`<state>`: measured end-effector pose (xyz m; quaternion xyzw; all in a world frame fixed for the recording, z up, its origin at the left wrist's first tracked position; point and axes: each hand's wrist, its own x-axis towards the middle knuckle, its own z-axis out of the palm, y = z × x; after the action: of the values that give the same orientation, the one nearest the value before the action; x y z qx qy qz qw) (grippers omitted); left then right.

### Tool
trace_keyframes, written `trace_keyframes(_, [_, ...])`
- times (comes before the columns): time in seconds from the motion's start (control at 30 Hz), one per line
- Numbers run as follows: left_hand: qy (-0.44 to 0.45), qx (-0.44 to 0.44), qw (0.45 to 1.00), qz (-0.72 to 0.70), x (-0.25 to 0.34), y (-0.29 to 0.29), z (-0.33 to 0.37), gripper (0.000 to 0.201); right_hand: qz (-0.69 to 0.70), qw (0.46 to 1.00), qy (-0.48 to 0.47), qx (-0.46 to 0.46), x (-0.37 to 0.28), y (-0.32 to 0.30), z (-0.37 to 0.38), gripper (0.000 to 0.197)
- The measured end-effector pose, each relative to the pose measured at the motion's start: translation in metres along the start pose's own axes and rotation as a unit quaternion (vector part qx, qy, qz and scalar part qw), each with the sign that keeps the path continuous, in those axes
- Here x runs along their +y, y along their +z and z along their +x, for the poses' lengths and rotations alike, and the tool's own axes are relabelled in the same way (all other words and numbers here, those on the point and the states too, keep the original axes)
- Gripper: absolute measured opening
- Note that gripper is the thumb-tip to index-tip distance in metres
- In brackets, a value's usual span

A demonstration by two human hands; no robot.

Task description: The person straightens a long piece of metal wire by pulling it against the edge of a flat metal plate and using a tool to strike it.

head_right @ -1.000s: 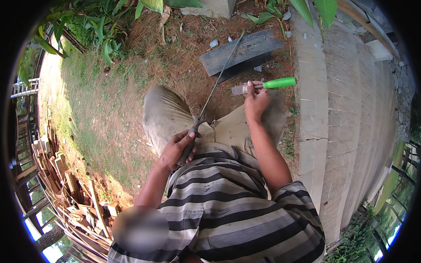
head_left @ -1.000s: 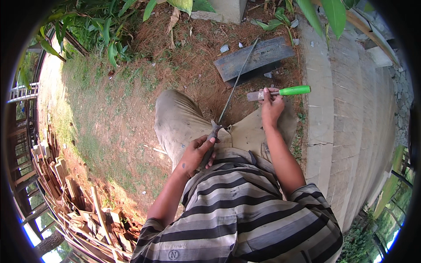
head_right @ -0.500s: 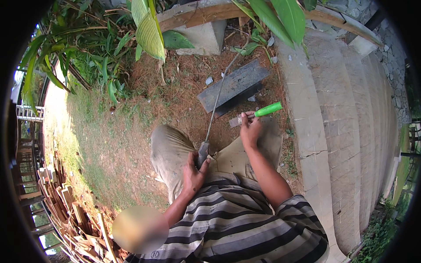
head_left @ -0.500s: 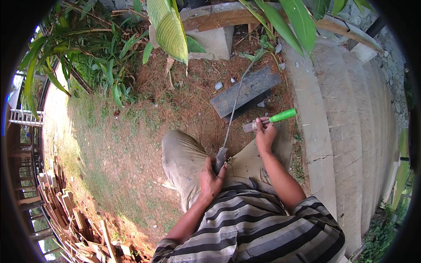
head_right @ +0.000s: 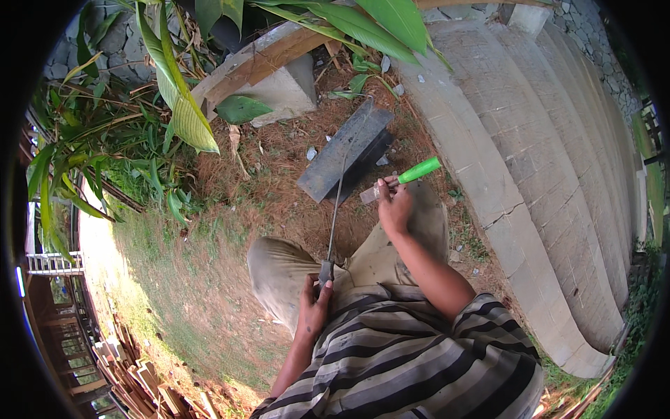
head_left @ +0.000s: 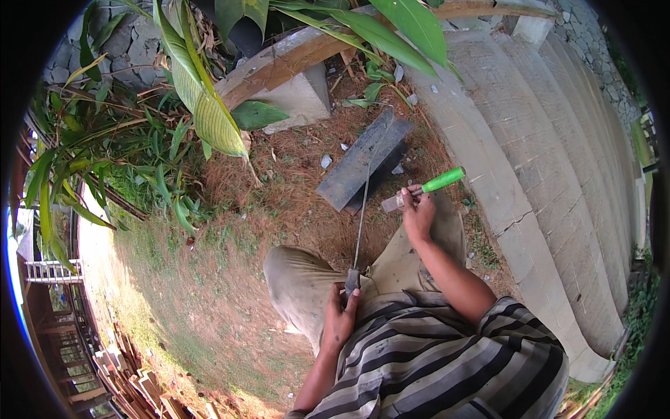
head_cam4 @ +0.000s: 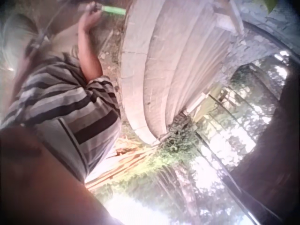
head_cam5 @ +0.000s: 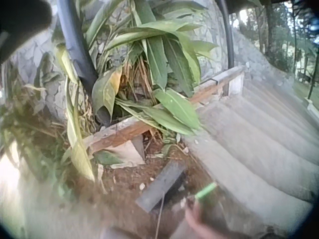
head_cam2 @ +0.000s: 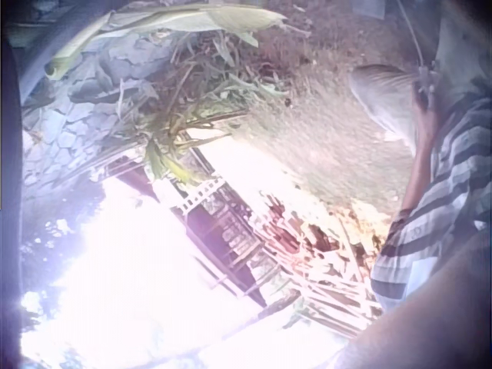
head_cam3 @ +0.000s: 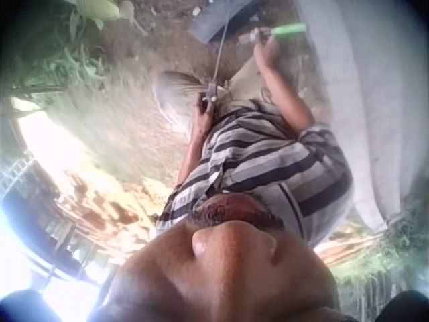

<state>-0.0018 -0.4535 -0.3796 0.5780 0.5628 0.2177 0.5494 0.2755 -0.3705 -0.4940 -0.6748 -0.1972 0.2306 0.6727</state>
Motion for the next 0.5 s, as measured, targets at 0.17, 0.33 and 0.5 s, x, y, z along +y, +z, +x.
trace_keyframes(0.17, [-0.050,-0.031,0.990,0.125,0.017,-0.041,-0.016,0.040,0.036,0.998,-0.014,0.055,-0.004,-0.017,0.013,0.016])
trace_keyframes(0.33, [-0.108,-0.038,0.983,0.145,0.014,-0.079,-0.025,0.040,0.100,0.993,-0.031,0.057,-0.017,-0.019,0.018,0.014])
trace_keyframes(0.5, [-0.109,-0.045,0.983,0.140,-0.002,-0.097,-0.024,0.041,0.092,0.989,-0.094,-0.062,-0.032,-0.003,0.001,0.012])
